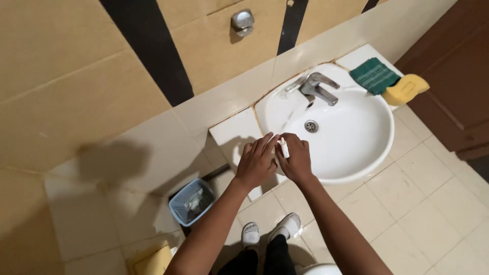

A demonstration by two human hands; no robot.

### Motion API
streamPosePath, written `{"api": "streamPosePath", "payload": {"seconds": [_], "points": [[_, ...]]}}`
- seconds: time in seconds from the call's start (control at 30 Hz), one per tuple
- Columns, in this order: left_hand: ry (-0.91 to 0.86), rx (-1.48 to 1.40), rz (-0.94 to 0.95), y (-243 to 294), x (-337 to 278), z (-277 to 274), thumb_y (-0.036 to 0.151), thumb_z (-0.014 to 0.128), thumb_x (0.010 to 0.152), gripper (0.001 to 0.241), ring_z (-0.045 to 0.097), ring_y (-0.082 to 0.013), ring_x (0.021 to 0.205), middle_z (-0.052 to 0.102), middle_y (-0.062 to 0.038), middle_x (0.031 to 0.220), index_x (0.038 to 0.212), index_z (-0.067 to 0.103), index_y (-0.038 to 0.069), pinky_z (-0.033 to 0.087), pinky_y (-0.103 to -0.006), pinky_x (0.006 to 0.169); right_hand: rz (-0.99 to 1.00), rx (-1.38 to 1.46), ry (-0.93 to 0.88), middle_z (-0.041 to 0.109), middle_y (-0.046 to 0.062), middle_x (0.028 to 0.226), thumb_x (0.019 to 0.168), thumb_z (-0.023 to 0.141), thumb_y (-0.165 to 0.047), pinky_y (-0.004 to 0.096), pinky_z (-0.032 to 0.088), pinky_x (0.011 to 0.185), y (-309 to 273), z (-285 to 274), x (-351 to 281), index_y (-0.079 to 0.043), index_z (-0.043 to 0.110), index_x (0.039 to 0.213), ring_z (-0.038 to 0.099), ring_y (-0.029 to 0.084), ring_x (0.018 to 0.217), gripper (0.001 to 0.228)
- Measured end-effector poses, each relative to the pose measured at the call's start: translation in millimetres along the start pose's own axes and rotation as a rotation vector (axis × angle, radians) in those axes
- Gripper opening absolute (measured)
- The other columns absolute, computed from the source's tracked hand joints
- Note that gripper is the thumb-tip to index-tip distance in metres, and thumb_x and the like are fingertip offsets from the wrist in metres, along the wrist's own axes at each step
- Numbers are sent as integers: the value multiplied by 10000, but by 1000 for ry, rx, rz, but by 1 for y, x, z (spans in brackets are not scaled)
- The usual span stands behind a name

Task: The person scrubs the tiled bathroom walls using a yellow sponge. They start by cleaning the upper wall tiles and then move down to scrub the lower tiles and the black skirting board.

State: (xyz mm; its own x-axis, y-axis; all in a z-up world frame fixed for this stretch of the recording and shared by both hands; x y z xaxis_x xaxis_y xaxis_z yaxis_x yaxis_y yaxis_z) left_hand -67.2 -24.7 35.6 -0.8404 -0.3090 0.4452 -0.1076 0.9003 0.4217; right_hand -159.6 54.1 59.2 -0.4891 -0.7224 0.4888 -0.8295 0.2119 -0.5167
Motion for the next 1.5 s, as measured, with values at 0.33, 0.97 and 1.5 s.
{"api": "streamPosePath", "payload": {"seconds": [0.33,0.97,1.5], "points": [[51,-161,45,4,50,43,179,718,887,714,531,-285,1344,510,-113,1518,1526,405,116,396,-495,1047,382,251,-47,678,178,927,988,610,-203,467,525,715,53,-13,22,-40,572,1221,697,361,754,287],[206,-106,-117,-76,62,-34,109,678,848,582,550,-313,1287,551,-122,1447,1412,532,111,406,-504,1018,179,148,-369,578,197,1313,963,587,-389,494,524,809,3,63,97,-110,498,1387,686,409,915,516],[-12,-146,-57,-88,28,-46,362,870,629,998,475,-336,1339,465,-150,1485,1485,432,93,357,-529,1060,17,116,-381,644,147,1169,659,771,-396,433,487,833,-5,94,74,-38,580,1284,625,319,896,744]]}}
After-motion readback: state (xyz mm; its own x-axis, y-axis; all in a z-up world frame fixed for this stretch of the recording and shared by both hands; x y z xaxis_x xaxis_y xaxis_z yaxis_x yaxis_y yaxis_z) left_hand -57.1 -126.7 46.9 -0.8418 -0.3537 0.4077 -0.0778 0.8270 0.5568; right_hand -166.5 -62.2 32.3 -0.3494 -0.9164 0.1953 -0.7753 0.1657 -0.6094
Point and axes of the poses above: each hand's wrist, its own x-axis towards the middle knuckle, its own z-axis out of the palm, y = z × x, the point moved 8 cm from there along x, towards the middle knuckle
